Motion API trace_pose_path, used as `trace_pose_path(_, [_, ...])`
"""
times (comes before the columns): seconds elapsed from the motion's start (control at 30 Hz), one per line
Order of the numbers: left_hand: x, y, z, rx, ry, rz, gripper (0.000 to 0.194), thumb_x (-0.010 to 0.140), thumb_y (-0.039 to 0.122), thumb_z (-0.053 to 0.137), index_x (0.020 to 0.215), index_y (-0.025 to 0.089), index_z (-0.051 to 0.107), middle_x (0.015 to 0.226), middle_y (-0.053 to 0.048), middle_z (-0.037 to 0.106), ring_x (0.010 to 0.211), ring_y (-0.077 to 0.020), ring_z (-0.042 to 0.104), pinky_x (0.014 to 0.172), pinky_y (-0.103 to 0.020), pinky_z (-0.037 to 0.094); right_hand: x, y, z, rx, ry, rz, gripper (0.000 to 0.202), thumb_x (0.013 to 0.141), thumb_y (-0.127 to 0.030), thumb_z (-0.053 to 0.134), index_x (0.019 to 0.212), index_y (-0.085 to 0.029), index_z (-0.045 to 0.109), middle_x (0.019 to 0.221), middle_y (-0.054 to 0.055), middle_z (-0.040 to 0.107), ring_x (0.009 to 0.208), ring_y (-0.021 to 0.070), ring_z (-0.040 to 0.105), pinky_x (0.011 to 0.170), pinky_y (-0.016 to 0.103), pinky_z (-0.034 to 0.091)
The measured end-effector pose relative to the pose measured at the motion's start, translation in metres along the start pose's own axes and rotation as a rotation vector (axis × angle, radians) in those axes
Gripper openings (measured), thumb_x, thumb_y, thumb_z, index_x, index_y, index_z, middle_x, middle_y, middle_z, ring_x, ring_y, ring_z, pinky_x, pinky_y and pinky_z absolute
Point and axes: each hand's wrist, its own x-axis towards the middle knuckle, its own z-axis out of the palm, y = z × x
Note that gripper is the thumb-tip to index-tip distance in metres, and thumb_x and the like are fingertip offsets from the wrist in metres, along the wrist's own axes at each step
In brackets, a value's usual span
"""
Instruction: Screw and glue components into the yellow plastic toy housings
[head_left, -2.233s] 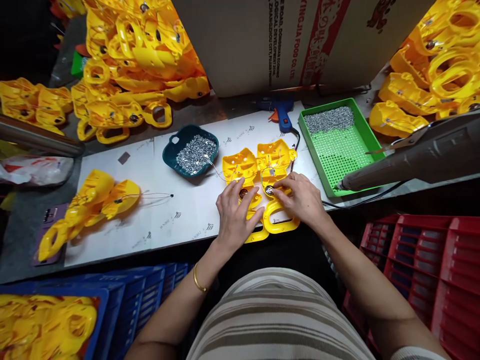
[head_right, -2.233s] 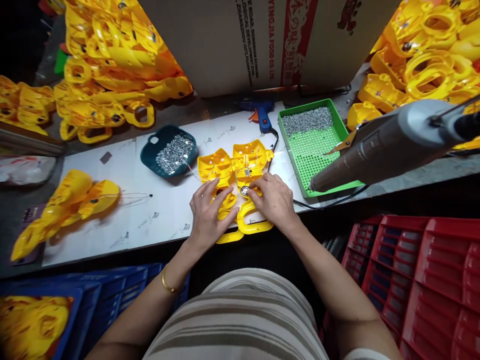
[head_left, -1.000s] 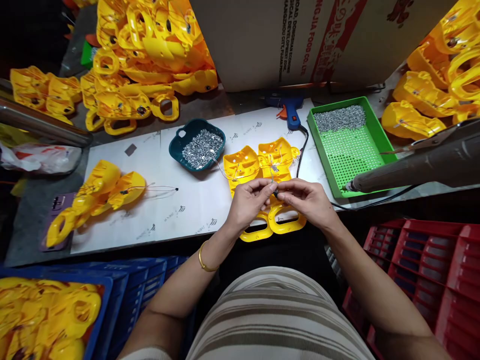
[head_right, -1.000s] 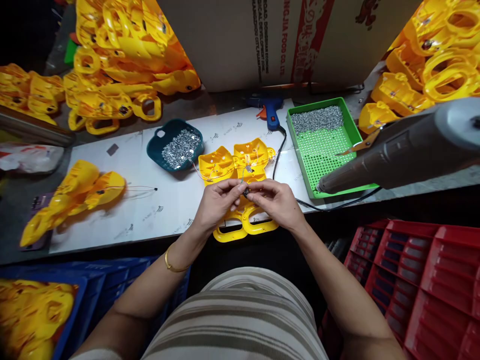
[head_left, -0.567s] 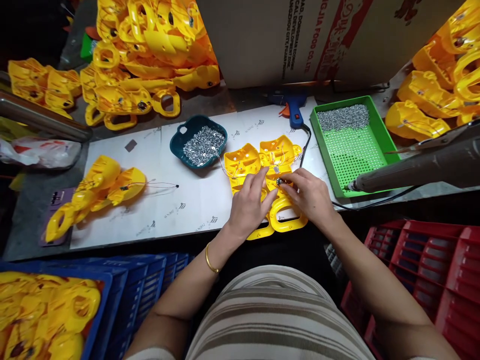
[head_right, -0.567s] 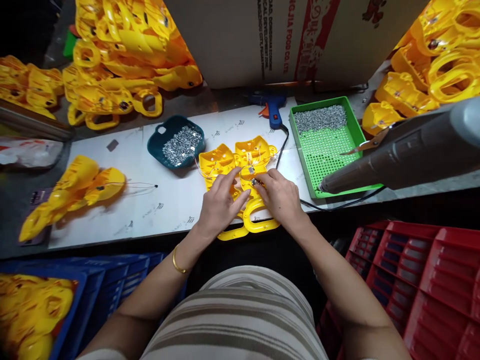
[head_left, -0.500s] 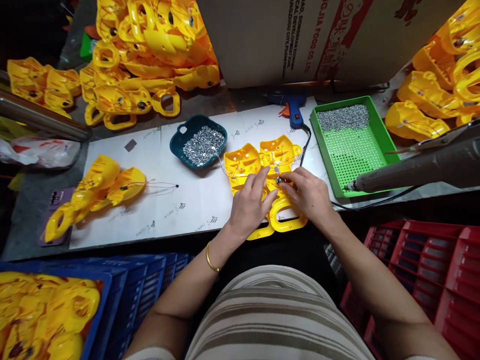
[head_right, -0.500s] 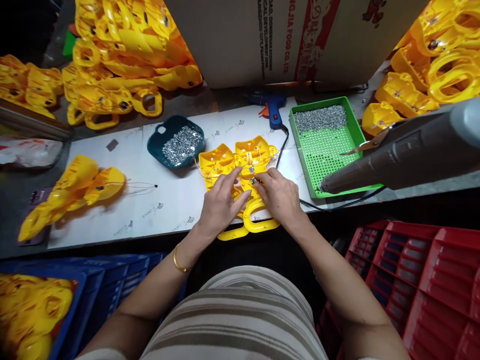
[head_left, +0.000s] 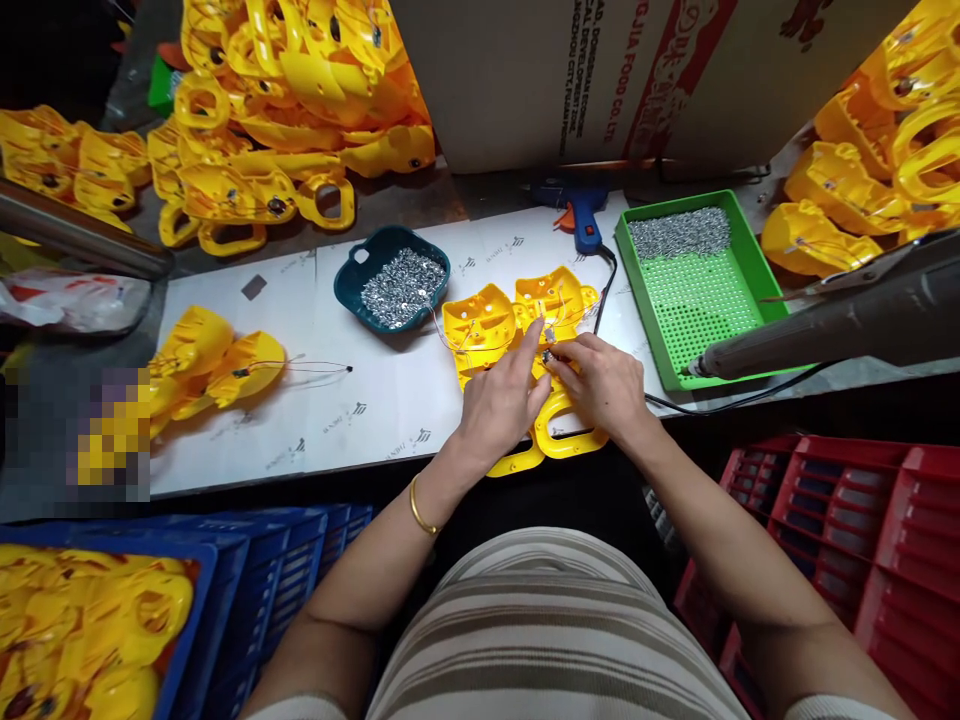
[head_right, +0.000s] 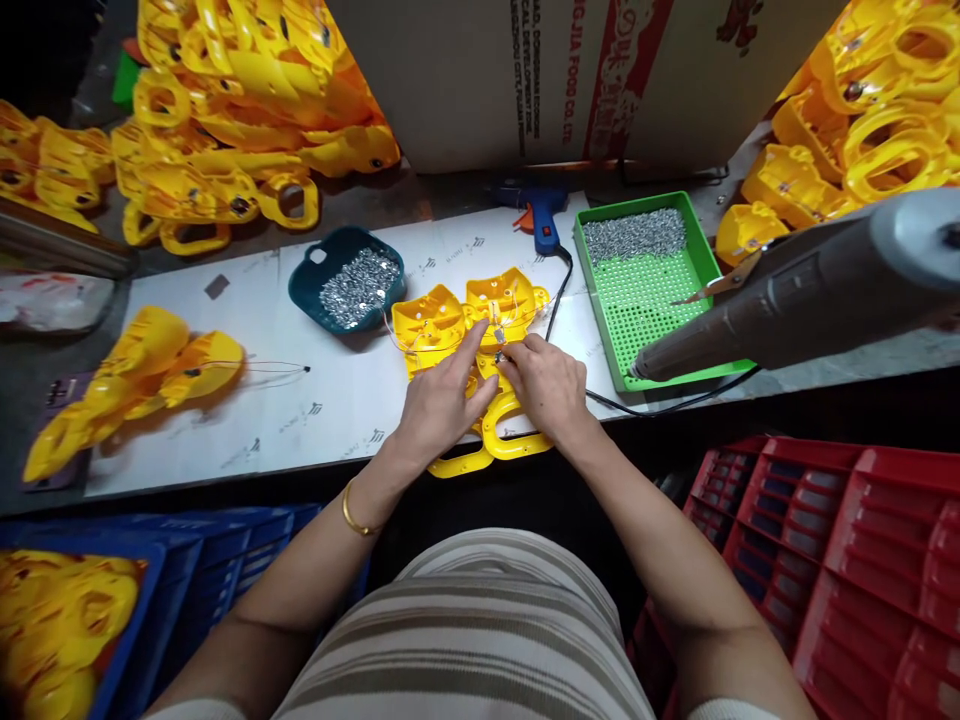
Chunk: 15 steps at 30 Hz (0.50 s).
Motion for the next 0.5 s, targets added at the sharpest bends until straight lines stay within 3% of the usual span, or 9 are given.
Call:
trace_pose_path(0.1, [0.002,0.004,0.000,0.038,-0.034,-0.032,0.067,0.086,0.028,0.056,0.147,0.013,0.033,0.105,-0.012,0.070,0.083,-0.0235,0.068,0.066,-0.028,0.049,0.000,0.006,-0.002,0.065,-0.053,-0.063,0.029,0.092,-0.033,0.049,0.113,-0.026,0.068,0.096,0.004,0.067,0.082,0.0181,0.063,0.062,0.028,0.040])
trace_pose_path(0.23, [0.006,0.012,-0.003,0.086,-0.088,-0.061,0.066,0.086,0.025,0.052,0.148,0.013,0.031,0.111,-0.014,0.068,0.089,-0.0270,0.069,0.070,-0.032,0.052,-0.002,0.011,-0.008,0.049,-0.045,-0.063,0.028,0.091,-0.029,0.050,0.111,-0.022,0.069,0.101,0.007,0.062,0.085,0.0179,0.063,0.064,0.028,0.041])
trace_pose_path(0.4, [0.017,0.018,-0.015,0.145,-0.186,-0.107,0.055,0.091,0.038,0.051,0.143,0.023,0.039,0.114,-0.008,0.069,0.094,-0.0295,0.068,0.075,-0.037,0.053,-0.004,0.009,-0.016,-0.095,-0.095,-0.037,0.030,0.092,-0.040,0.048,0.108,-0.028,0.070,0.104,0.004,0.061,0.073,0.0151,0.062,0.053,0.028,0.031])
trace_pose_path(0.5, [0.022,0.019,-0.018,0.172,-0.243,-0.117,0.058,0.091,0.037,0.054,0.144,0.024,0.035,0.111,-0.008,0.070,0.096,-0.0293,0.068,0.079,-0.037,0.053,-0.002,0.003,-0.020,-0.231,-0.167,-0.058,0.034,0.096,-0.040,0.039,0.107,-0.028,0.069,0.106,0.003,0.063,0.069,0.0149,0.062,0.048,0.029,0.023])
